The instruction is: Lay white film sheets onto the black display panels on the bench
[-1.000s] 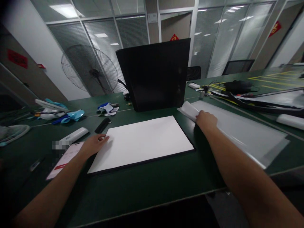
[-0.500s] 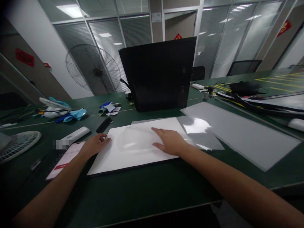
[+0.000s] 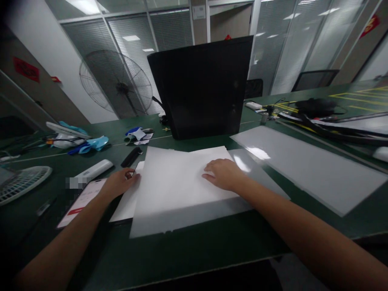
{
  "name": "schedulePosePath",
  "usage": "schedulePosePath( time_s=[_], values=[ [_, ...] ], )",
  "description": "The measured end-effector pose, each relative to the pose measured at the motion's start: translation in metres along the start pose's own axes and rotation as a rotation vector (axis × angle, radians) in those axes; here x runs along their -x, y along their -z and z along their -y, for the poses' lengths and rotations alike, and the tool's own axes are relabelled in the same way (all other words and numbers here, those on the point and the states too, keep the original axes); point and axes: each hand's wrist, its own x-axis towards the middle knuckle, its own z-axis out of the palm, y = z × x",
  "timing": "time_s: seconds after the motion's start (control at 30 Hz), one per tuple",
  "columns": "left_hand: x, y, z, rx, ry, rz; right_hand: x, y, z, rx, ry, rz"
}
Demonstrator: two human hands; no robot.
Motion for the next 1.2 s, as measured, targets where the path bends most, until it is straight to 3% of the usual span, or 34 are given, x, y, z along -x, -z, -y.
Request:
schedulePosePath(
  time_s=[0.53, 0.73, 0.9, 1.2],
  values=[
    [0.002, -0.001, 0.007, 0.134, 0.01, -0.03, 0.001, -0.019, 0.011, -0.127, 0.059, 0.09],
    [0.008, 0.009, -0.007, 0.069, -0.009, 0.037, -0.003, -0.013, 0.022, -0.028, 0.021, -0.027],
    [0.01, 0.01, -0.011, -0.034, -0.028, 0.043, -0.003, -0.004, 0.031, -0.082, 0.072, 0.025],
    [0.008, 0.009, -0.011, -0.013, -0.013, 0.031, 0.004, -0.003, 0.045, -0.203, 0.212, 0.112]
  ],
)
